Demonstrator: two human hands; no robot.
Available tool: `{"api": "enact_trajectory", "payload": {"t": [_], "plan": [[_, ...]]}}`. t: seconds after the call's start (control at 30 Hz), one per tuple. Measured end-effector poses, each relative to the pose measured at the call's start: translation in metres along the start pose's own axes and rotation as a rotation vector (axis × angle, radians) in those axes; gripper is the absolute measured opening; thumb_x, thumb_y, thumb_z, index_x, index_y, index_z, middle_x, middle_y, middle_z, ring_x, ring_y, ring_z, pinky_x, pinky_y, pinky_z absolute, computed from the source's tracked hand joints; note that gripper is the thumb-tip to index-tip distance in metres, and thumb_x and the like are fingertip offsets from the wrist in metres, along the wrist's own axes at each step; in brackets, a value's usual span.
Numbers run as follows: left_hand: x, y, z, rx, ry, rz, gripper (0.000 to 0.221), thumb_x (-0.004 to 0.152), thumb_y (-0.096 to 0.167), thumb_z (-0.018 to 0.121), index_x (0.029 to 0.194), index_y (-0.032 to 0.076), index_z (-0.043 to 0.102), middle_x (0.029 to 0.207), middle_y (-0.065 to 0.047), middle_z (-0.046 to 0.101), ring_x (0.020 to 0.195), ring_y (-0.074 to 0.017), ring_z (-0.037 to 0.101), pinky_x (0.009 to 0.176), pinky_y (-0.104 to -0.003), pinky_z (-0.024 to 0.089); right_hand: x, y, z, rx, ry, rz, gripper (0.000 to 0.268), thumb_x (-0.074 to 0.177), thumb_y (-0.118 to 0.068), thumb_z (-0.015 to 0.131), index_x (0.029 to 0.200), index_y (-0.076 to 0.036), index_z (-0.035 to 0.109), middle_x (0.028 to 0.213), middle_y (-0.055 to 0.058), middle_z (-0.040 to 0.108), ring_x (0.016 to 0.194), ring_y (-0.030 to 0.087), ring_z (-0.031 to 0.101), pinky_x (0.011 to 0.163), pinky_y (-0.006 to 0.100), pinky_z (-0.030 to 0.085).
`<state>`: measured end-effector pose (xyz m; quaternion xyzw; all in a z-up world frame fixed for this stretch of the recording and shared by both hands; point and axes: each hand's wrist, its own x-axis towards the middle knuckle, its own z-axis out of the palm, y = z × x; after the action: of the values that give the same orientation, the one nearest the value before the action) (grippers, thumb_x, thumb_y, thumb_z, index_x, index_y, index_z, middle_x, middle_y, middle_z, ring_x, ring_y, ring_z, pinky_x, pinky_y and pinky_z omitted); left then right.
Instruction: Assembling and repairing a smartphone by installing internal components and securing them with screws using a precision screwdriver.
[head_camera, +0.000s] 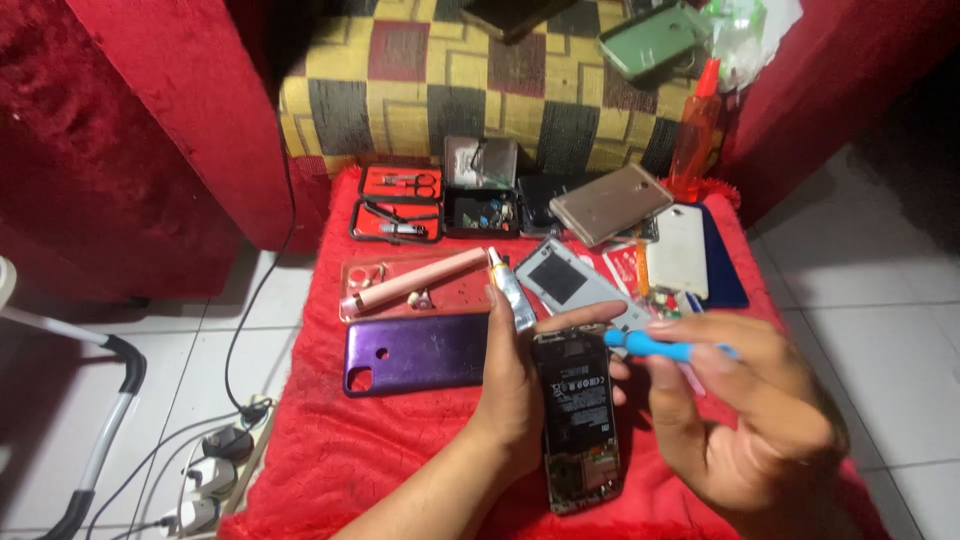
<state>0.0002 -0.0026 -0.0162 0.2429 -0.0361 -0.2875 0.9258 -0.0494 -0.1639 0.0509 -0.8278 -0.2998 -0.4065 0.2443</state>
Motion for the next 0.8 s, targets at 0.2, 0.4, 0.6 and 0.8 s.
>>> {"api": "enact_trajectory", "payload": {"t": [0.2, 0.4, 0.6, 0.8], "plan": [[0.003, 0.001, -0.002, 0.05, 0.047, -0.017, 0.117, 0.086, 0.088, 0.017, 0.141, -0.003, 0.063, 0.085, -0.012, 0.072, 0.065, -0.0166, 0.069, 0.061, -0.026, 0.057, 0.056, -0.017, -0.031, -0.524, -0.392, 0.096, 0.028, 0.09, -0.029, 0.078, 0.079, -0.01, 0.06, 0.066, 0.002, 0.061, 0.056, 0.023, 0.057, 0.053, 0.041, 0.045], [0.003, 0.005, 0.004, 0.123, 0.097, -0.04, 0.121, 0.082, 0.09, 0.012, 0.141, -0.002, 0.064, 0.079, -0.012, 0.072, 0.061, -0.0169, 0.068, 0.057, -0.025, 0.055, 0.081, -0.01, -0.037, -0.647, -0.839, 0.224, 0.03, 0.09, -0.049, 0.063, 0.101, -0.021, 0.059, 0.08, 0.004, 0.074, 0.063, 0.031, 0.074, 0.055, 0.047, 0.059], [0.007, 0.003, 0.002, 0.187, 0.136, -0.027, 0.114, 0.088, 0.083, 0.011, 0.141, -0.003, 0.063, 0.083, -0.014, 0.072, 0.064, -0.0179, 0.067, 0.059, -0.027, 0.055, 0.096, -0.013, -0.033, -0.611, -0.989, 0.125, 0.033, 0.093, -0.049, 0.063, 0.091, -0.016, 0.061, 0.081, 0.003, 0.072, 0.065, 0.026, 0.074, 0.058, 0.042, 0.06], [0.01, -0.001, -0.003, 0.147, 0.142, -0.013, 0.106, 0.095, 0.077, 0.013, 0.14, -0.005, 0.062, 0.089, -0.016, 0.073, 0.071, -0.0177, 0.07, 0.061, -0.028, 0.059, 0.105, -0.017, -0.023, -0.535, -0.951, 0.116, 0.033, 0.093, -0.047, 0.065, 0.091, -0.014, 0.06, 0.083, 0.003, 0.071, 0.068, 0.026, 0.074, 0.058, 0.043, 0.06]]}}
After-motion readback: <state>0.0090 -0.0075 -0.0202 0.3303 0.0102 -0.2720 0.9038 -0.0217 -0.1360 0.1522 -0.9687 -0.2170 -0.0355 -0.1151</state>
